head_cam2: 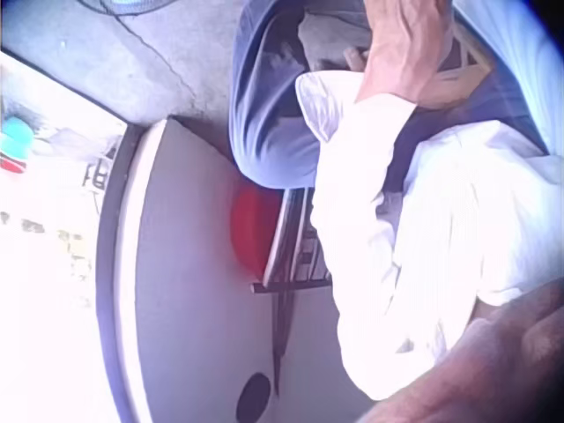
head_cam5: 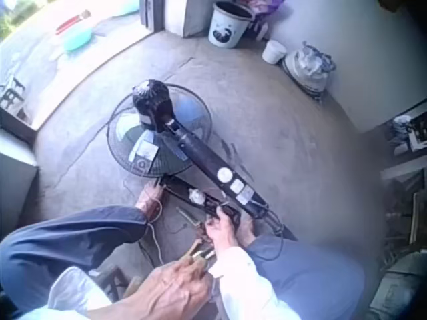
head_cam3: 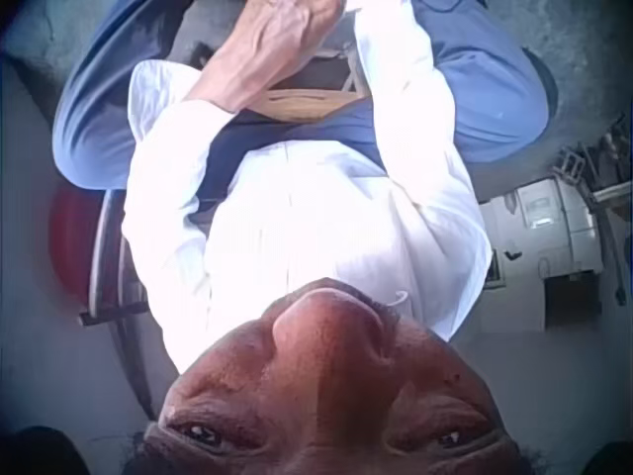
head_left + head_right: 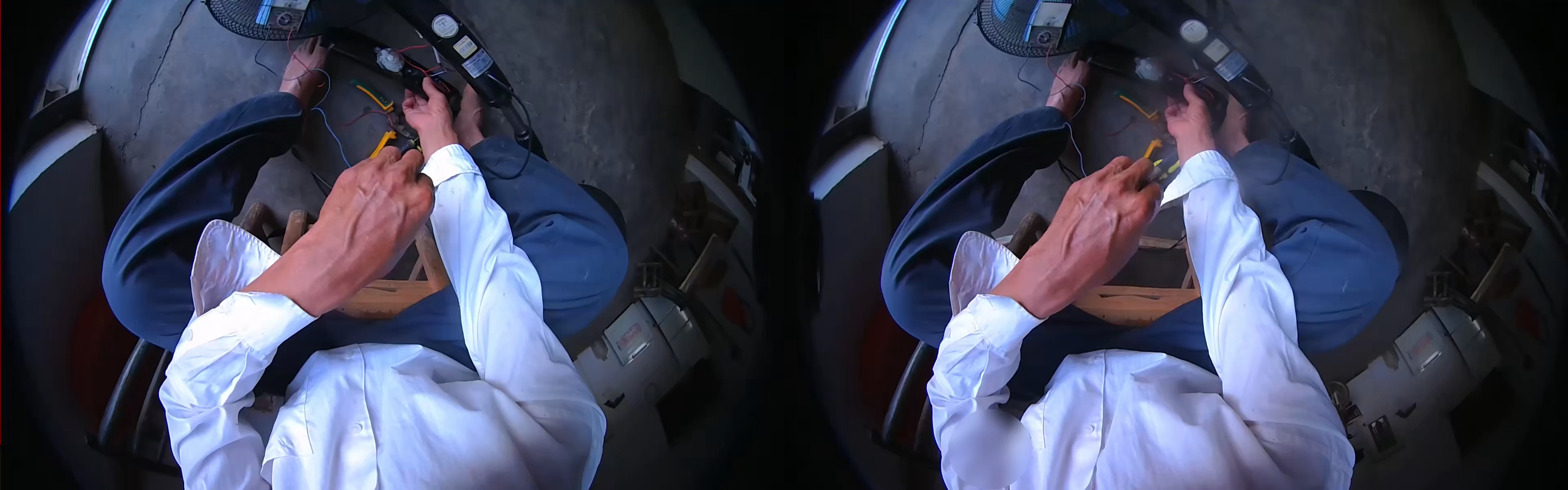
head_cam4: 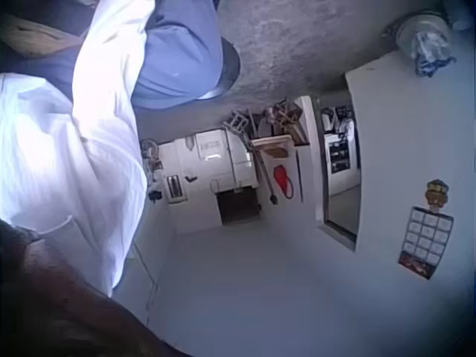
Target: Disassembling and inspecting the control panel and circuit of an electric fan.
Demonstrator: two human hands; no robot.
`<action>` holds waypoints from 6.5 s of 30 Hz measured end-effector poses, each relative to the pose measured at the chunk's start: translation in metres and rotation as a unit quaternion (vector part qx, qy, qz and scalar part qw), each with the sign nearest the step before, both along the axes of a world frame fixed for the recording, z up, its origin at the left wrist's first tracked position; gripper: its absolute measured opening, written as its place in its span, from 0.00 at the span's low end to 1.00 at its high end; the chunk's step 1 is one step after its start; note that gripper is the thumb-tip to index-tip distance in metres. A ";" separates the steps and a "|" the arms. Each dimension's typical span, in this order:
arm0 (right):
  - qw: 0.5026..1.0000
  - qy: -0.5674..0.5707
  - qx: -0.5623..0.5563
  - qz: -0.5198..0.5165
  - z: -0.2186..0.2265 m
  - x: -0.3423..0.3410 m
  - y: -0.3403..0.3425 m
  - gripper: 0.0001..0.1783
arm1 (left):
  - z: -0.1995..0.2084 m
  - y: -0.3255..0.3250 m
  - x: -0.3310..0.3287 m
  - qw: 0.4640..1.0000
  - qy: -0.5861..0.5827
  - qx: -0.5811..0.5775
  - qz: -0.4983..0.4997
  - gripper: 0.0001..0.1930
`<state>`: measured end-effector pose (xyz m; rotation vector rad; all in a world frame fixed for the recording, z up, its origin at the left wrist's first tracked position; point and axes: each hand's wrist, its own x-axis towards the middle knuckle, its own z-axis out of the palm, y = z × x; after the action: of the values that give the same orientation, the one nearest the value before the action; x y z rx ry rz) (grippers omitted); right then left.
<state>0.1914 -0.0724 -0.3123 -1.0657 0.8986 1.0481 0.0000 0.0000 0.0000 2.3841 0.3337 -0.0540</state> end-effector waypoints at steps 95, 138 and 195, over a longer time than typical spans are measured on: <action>0.793 -0.458 0.065 0.396 0.080 -0.100 0.016 0.14 | -0.001 0.020 0.001 0.989 -0.023 -0.055 0.136 0.07; 0.812 -0.411 0.072 0.409 0.252 -0.113 -0.012 0.13 | -0.017 0.058 -0.014 0.942 0.013 -0.215 0.256 0.08; 0.921 -0.238 -0.063 0.302 0.124 -0.050 -0.044 0.08 | 0.001 0.033 -0.005 0.991 -0.026 -0.016 0.127 0.09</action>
<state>0.1416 -0.1166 -0.1883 -1.6795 0.2347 1.1563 -0.0051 0.0326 0.0011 2.2884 0.6036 0.1192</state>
